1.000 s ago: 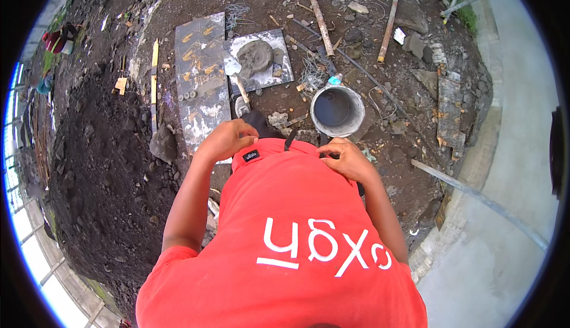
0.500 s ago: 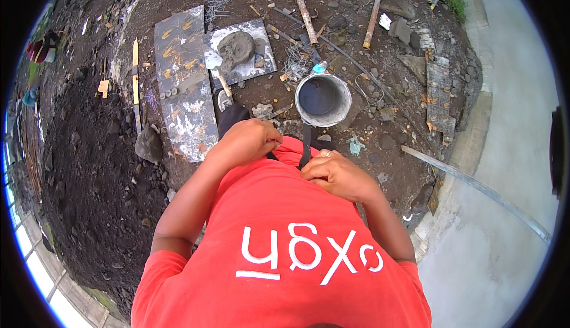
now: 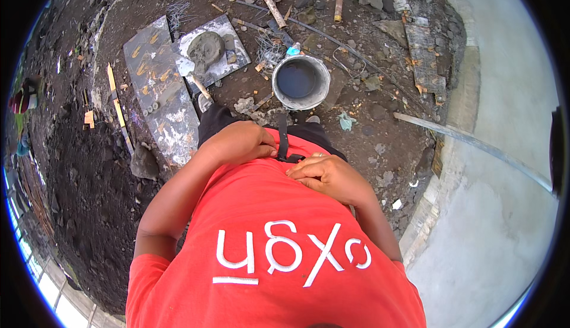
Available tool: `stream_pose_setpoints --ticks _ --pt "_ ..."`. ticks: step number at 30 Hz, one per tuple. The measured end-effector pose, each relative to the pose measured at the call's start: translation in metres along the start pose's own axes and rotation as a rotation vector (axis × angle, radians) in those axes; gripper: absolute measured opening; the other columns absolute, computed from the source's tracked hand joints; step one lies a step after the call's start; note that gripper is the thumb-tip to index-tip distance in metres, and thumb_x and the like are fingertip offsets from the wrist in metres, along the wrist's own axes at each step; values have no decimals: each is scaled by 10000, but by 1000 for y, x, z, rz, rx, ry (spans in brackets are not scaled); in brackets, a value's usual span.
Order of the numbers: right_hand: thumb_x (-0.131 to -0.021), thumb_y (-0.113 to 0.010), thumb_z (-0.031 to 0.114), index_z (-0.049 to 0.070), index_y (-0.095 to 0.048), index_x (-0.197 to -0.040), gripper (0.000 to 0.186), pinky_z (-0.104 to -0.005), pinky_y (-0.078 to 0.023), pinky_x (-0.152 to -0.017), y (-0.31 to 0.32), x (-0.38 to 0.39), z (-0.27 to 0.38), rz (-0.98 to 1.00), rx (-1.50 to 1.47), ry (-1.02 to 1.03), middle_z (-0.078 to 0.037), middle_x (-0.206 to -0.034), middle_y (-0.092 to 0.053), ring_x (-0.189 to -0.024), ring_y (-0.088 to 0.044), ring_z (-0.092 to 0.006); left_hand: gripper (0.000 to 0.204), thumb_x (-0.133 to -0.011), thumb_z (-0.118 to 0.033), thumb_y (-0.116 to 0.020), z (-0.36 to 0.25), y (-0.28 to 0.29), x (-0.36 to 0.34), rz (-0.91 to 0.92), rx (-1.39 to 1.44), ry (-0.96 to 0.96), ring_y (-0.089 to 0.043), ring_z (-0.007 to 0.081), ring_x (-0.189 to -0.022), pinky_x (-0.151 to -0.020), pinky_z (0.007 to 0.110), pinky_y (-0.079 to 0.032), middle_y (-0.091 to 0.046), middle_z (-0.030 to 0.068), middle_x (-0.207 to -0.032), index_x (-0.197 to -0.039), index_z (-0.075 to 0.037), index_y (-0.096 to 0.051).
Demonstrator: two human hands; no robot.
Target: The person scoops cement with a trowel and spreads it onto a tile, then places a small cylindrical object on the tile and adjusts it. The person repeats this process with multiple tiles and cylindrical objects.
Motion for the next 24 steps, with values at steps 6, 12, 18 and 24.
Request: stream_pose_setpoints --ticks 6,12,18,24 --pt "-921 -695 158 -18 -745 -993 197 -317 -538 -708 14 -20 -90 -215 -225 -554 -119 -911 -754 -761 -666 -105 331 -943 -317 -672 5 -21 -35 264 102 -40 -722 310 -920 -827 398 -542 -767 149 -1023 -1137 -68 -771" --pt "-875 -756 190 5 -778 -1039 249 -314 -550 -795 -16 -42 -114 70 -182 -342 -106 -968 -775 -848 -684 -112 397 -881 -396 -712 10 -31 -53 479 -64 79 -712 273 -844 -764 399 -543 -763 149 -950 -1099 -71 -780" --pt "-872 -783 218 8 -770 -1118 323 -304 -548 -871 -22 -36 -123 162 -297 -398 -83 -1034 -776 -933 -689 -118 435 -861 -422 -734 6 -26 -53 379 34 -71 -715 283 -823 -734 414 -543 -762 165 -909 -1034 -25 -778" --pt "-862 -788 211 -10 -748 -1143 360 -315 -549 -878 -29 -43 -125 104 -358 -390 -81 -1042 -770 -943 -689 -128 403 -890 -349 -735 21 -27 -46 289 171 -54 -708 205 -837 -748 359 -545 -761 139 -927 -1088 1 -725"
Point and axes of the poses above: each hand's wrist, its own x-axis away from the middle knuckle, its own y-axis out of the back of the hand, z = x × y, the point moved 9 cm from there along -x, towards the middle knuckle
